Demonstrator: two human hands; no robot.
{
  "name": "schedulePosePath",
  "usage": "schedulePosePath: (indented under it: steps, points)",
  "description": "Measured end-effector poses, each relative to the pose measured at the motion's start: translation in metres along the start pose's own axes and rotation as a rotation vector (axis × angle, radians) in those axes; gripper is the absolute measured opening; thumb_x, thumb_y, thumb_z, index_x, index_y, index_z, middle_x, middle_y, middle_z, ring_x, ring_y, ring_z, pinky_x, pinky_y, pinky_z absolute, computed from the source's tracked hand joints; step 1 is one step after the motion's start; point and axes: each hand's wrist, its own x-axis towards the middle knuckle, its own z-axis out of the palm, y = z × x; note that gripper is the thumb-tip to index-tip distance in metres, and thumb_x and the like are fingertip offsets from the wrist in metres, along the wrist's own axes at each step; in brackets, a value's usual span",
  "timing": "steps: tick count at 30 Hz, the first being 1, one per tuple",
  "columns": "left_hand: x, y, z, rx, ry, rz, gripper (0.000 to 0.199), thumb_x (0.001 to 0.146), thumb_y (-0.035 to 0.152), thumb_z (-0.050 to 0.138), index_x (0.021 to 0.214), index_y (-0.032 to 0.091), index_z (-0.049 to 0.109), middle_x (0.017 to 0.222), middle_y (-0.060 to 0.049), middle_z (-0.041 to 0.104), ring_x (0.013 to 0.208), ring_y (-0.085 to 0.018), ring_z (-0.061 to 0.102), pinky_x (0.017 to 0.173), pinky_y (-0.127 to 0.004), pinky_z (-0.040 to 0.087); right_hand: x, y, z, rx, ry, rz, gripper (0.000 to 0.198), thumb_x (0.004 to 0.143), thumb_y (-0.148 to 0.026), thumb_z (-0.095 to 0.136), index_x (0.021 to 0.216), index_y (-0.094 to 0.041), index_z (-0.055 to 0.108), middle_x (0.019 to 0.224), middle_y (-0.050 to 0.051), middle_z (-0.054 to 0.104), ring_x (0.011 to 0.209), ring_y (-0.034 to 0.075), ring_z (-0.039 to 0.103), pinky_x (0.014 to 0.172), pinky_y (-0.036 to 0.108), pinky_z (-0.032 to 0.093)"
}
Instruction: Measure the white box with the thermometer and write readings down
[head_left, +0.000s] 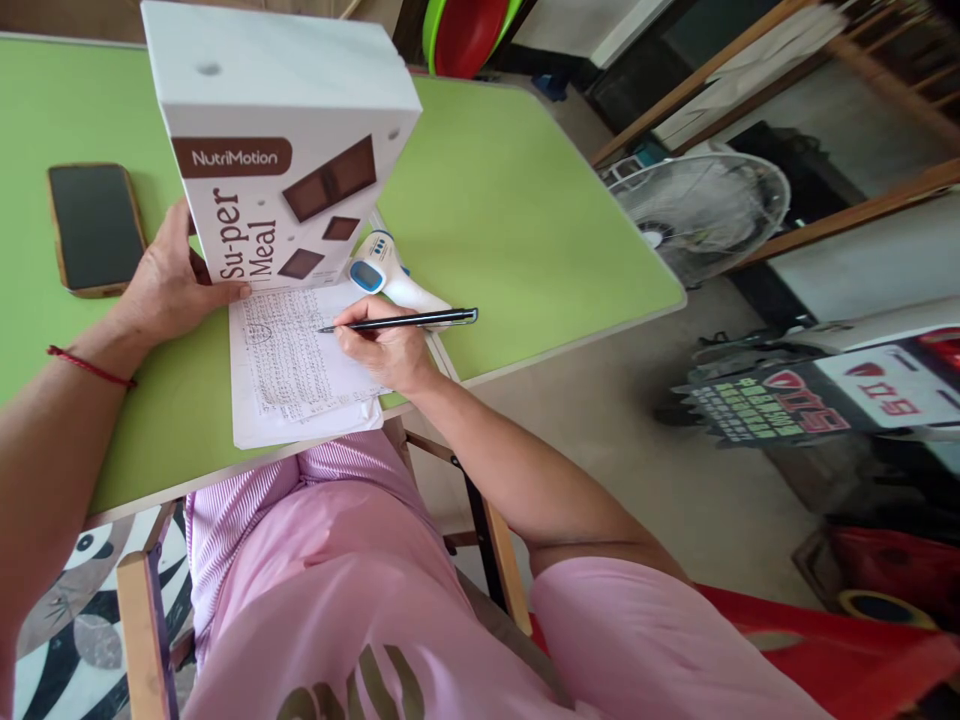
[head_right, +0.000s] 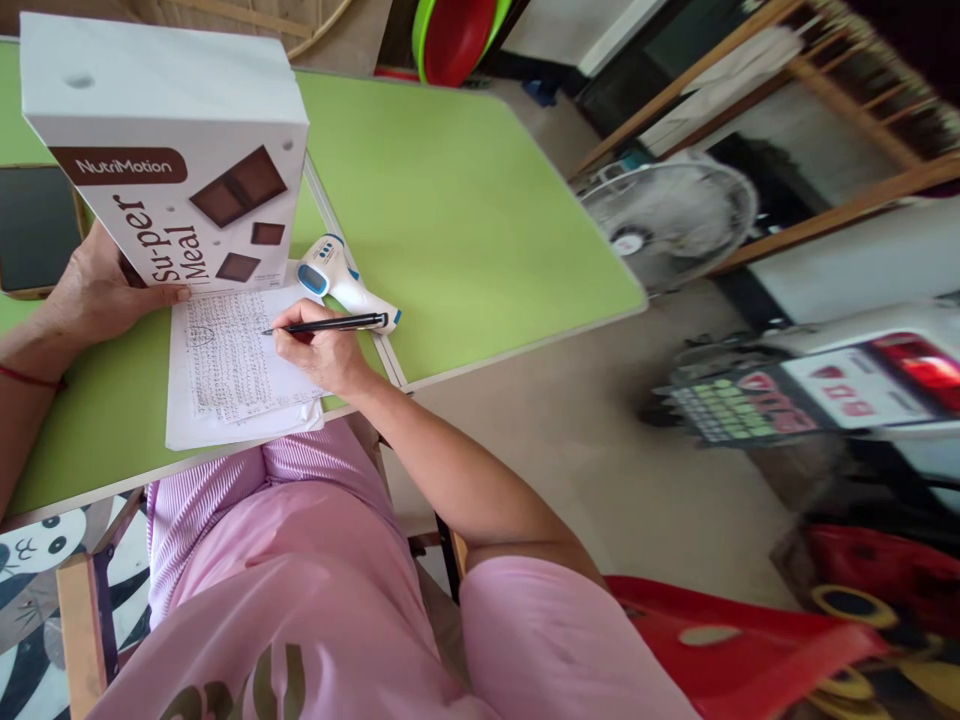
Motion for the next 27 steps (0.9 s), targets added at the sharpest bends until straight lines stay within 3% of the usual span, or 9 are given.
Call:
schedulePosePath:
  steps: [11,19,27]
  points:
    - [-0.001,0.001,-0.001,0.017,0.004,0.025,0.094,0.059,0.060,0.078,0.135,0.018,0.042,0.137,-0.010,0.051,0.127,-0.035,0.047,0.092,-0.046,0.050,0.000,0.005,-0.001,0.013,0.003,0.003,0.016,0.075,-0.038,0.062,0.074,-0.023,0.061,0.063,-0.004,0.058,0.054,0.010,0.046,0.053,0.027,0.042]
    - [0.002,-0.007,0.000,0.043,0.015,0.074,0.094,0.056,0.067,0.078,0.130,0.021,0.043,0.134,-0.011,0.052,0.126,-0.038,0.050,0.103,-0.055,0.046,0.001,0.011,-0.001,-0.021,-0.012,-0.119,0.012,0.079,-0.033,0.060,0.076,-0.021,0.058,0.061,-0.005,0.054,0.052,0.008,0.046,0.050,0.024,0.041]
    - [0.002,-0.006,0.000,0.054,0.021,0.063,0.094,0.057,0.067,0.076,0.130,0.018,0.044,0.133,-0.014,0.052,0.127,-0.041,0.049,0.103,-0.061,0.045,0.001,0.012,-0.001,-0.053,-0.025,-0.100,0.014,0.079,-0.034,0.058,0.076,-0.021,0.058,0.063,-0.005,0.056,0.055,0.008,0.048,0.052,0.023,0.043]
